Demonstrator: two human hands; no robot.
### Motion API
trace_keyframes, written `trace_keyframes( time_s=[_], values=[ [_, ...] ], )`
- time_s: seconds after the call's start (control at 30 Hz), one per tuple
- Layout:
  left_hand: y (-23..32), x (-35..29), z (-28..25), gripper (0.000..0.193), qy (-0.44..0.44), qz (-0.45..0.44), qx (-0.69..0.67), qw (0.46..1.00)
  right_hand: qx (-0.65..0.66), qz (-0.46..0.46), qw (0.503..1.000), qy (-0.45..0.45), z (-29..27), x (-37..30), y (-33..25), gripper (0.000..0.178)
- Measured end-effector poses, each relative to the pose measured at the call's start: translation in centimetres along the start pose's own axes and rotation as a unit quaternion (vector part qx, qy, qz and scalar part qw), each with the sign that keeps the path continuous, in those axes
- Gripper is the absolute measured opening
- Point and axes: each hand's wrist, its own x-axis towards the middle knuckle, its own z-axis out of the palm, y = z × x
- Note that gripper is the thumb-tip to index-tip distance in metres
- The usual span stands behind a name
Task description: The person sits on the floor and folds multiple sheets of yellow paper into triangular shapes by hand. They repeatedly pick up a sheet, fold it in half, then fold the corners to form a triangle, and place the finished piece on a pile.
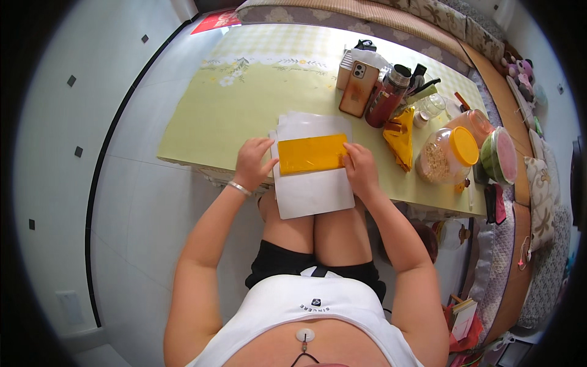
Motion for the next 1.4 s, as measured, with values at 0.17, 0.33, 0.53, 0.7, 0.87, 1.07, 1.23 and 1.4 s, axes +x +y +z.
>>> trace_keyframes(
  time_s=[0.17,0.33,0.53,0.7,0.87,1.07,1.23,1.4],
  values=[
    [1.1,4.8,2.8,0.047,-0.035,-0.089,0.026,0.995,0.327,0.338,0.88,-0.061,2.6,2.6,0.8,0.05],
    [1.4,5.8,2.3,0.035,-0.128,-0.211,-0.001,0.969,0.345,0.36,0.864,-0.065,4.0,2.2,1.2,0.06],
    [3.8,4.1,1.8,0.008,-0.024,-0.354,-0.238,0.904,0.5,0.422,0.755,-0.033,2.7,2.0,1.2,0.05],
    [4.1,2.0,2.5,0.01,0.061,-0.396,-0.486,0.776,0.57,0.424,0.702,-0.04,1.3,2.5,0.9,0.022],
    [5.6,1.8,1.7,0.004,0.094,-0.39,-0.539,0.741,0.533,0.457,0.709,-0.068,0.1,2.5,0.9,0.017],
    [4.6,1.0,2.1,0.007,0.069,-0.392,-0.476,0.784,0.478,0.455,0.742,-0.121,-1.2,1.3,1.0,0.016],
    [3.8,0.3,2.2,0.011,0.011,-0.351,-0.39,0.851,0.431,0.439,0.77,-0.169,-2.0,0.4,1.0,0.017],
    [3.9,0.9,1.4,0.017,-0.06,-0.33,-0.249,0.908,0.402,0.435,0.792,-0.145,-2.5,-0.4,-0.6,0.019]
  ],
)
